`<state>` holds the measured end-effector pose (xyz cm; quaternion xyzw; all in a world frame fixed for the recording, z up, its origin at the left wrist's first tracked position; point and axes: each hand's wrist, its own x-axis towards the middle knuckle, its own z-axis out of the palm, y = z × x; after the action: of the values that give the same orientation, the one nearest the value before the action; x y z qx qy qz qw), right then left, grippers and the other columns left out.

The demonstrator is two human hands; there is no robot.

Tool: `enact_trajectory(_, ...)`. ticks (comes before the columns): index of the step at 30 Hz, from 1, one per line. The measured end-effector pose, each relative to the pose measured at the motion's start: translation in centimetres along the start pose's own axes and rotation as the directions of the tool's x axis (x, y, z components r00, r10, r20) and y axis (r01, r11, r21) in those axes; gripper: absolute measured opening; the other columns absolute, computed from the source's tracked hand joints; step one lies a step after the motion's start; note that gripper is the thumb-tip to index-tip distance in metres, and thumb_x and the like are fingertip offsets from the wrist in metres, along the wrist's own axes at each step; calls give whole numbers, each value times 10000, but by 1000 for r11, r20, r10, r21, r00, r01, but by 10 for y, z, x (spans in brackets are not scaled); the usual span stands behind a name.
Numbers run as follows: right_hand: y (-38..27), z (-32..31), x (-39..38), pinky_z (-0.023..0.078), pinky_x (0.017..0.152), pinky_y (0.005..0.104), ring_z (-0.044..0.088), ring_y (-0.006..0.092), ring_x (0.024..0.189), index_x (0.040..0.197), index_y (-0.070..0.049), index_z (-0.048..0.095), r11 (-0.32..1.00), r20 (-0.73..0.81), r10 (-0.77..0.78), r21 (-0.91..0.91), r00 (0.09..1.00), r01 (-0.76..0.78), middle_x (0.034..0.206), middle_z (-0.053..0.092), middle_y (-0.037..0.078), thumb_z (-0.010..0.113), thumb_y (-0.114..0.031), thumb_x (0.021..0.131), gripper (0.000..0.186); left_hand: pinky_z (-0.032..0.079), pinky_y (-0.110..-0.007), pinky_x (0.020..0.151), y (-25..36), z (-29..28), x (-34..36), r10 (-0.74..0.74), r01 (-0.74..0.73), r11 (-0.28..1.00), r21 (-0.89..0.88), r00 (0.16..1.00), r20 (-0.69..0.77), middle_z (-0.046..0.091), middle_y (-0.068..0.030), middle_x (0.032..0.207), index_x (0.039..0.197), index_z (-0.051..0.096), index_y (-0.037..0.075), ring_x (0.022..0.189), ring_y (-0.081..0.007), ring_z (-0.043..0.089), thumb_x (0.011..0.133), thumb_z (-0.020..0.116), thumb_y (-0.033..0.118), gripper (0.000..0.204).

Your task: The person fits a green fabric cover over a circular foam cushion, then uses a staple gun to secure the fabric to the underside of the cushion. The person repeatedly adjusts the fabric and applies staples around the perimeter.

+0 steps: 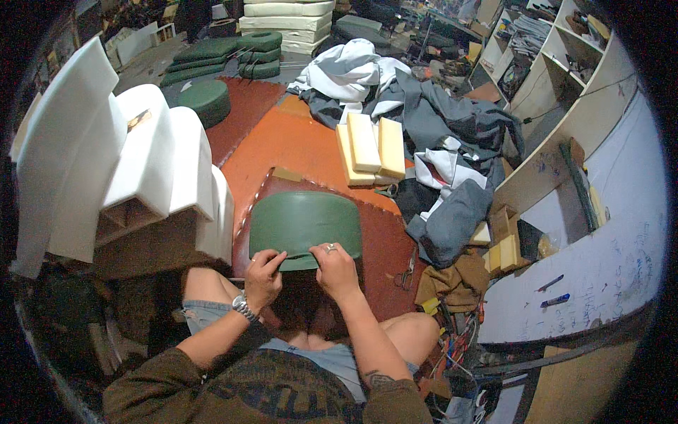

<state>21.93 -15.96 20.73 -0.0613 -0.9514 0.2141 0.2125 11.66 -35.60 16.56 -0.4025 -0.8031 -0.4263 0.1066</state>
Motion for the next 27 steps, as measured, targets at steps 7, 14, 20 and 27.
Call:
enact_trajectory(7,-19,-1,-9,519,969,554,634,469,1080,1033,0,666,989,371,139,-4,918,-149,1054,680,254,630,-75,830,219,547,-514,890,-25,-24,-9,-177,260,942,-211,921,347,700,-251,1000,1055,705,-23,994,-460,682,865,606,57,229)
enact_trajectory(14,-23,5,-23,559,872,535,668,419,1020,976,-30,600,986,221,122,-140,968,-92,988,655,197,837,-58,717,352,487,-518,805,-8,-17,3,-47,84,994,-66,897,440,640,-231,988,939,563,-11,941,-453,624,888,741,181,266)
enact_trajectory(20,-6,10,-15,575,807,520,682,395,942,904,-46,592,977,190,49,-212,981,-7,923,657,156,817,-15,698,306,530,-531,777,-8,-7,15,36,-82,992,95,911,411,670,-156,879,925,609,72,886,-416,680,826,813,160,244)
enact_trajectory(27,5,22,-16,560,761,502,672,354,895,875,-80,584,952,135,-70,-286,988,107,897,639,136,783,-58,723,251,534,-512,748,-16,9,3,18,-62,984,168,967,252,654,-136,847,881,594,81,852,-389,672,755,730,48,188)
